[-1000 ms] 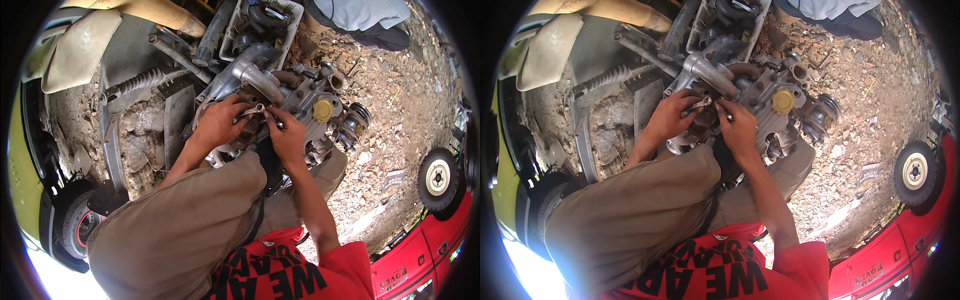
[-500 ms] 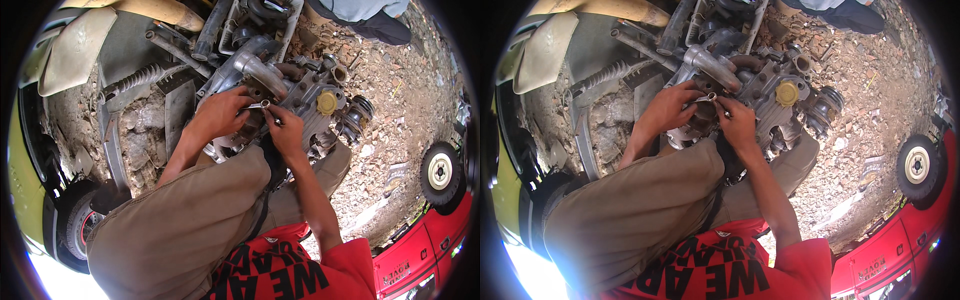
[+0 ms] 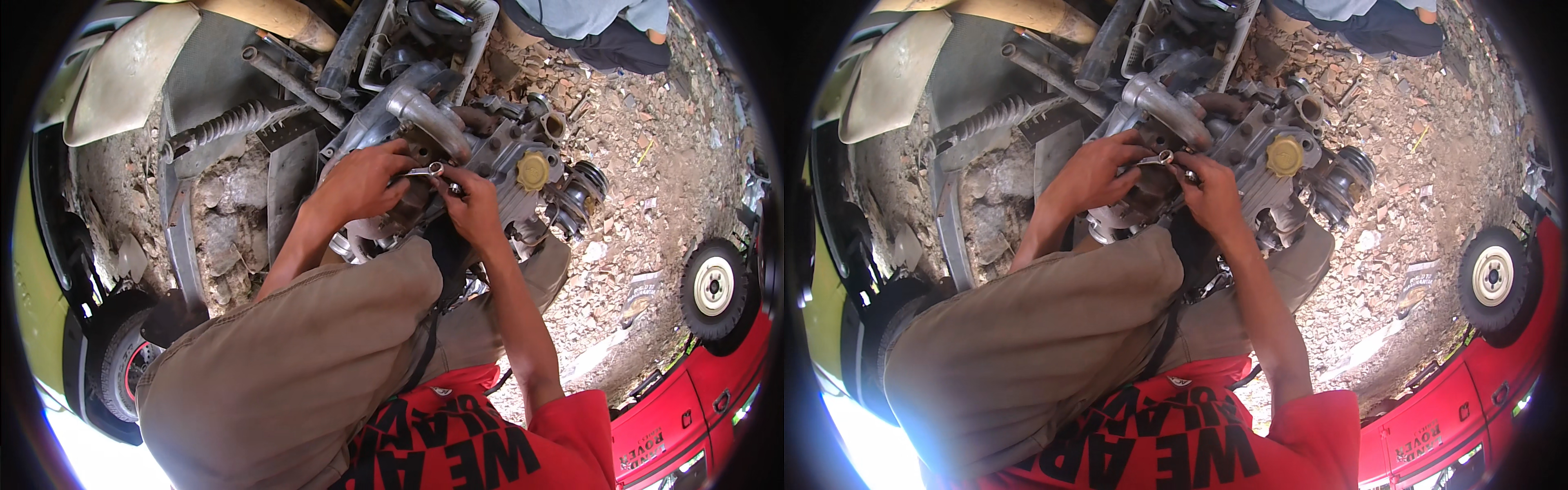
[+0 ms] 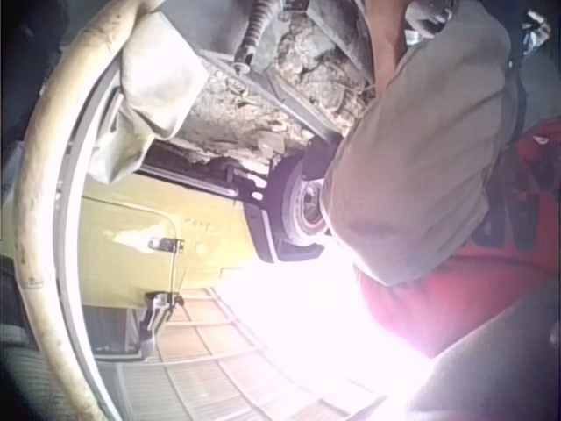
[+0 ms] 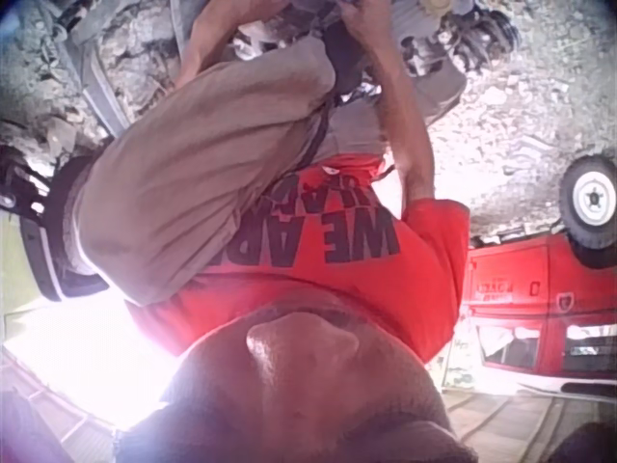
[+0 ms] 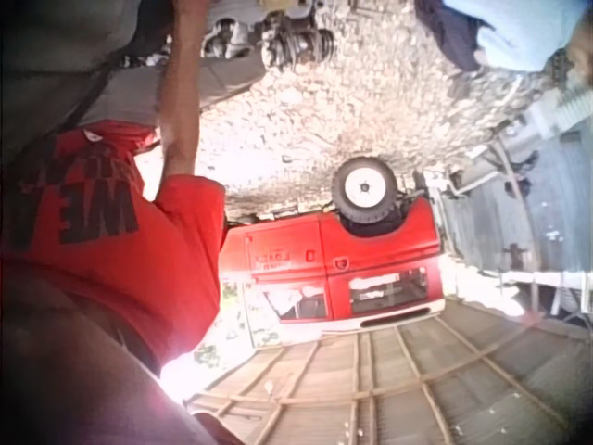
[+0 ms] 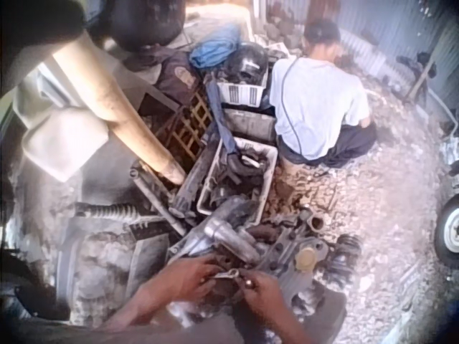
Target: The person uses a wrench to tighten bolts on a vehicle engine while crouching in an outdoor yard. They repeatedly adjust the wrench and reposition their hands to access different fasteners on the engine block.
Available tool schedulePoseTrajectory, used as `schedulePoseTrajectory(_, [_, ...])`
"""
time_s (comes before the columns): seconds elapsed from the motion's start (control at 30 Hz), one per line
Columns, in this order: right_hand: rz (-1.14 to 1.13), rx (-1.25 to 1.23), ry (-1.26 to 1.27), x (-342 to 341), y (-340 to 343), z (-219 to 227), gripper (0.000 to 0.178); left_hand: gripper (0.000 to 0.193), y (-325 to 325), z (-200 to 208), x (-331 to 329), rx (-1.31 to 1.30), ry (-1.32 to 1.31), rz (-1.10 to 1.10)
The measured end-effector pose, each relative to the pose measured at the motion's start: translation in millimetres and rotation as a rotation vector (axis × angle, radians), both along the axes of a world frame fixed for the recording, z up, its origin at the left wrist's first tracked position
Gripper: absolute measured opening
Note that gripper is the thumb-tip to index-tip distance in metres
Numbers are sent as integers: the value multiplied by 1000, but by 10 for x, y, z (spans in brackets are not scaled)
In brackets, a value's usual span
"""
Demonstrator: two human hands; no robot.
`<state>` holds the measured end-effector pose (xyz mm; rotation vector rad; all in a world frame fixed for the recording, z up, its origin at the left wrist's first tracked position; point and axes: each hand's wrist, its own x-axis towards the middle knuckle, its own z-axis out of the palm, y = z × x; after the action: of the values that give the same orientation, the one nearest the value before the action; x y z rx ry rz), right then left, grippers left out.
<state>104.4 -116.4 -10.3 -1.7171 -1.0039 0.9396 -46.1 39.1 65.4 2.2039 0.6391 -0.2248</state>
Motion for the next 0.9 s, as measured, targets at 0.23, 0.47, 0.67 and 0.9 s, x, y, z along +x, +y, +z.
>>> schedulePoseTrajectory(0.23, [-45, -154, 19, -19, 54, 204, 21, 30, -11, -65, -33, 9, -44, 16])
schedulePoseTrajectory(0.47, [-172, -212, 18, -105, 80, 206, 22, 30, -10, -57, -29, 6, -86, 8])
schedulePoseTrajectory(0.67, [-269, -298, 39, -213, 123, 285, 22, 29, -2, -33, -17, -15, -84, 17])
schedulePoseTrajectory(0.9, [-247, -248, 11, -220, 51, 128, 31, 29, -5, -39, -23, -21, -110, 38])
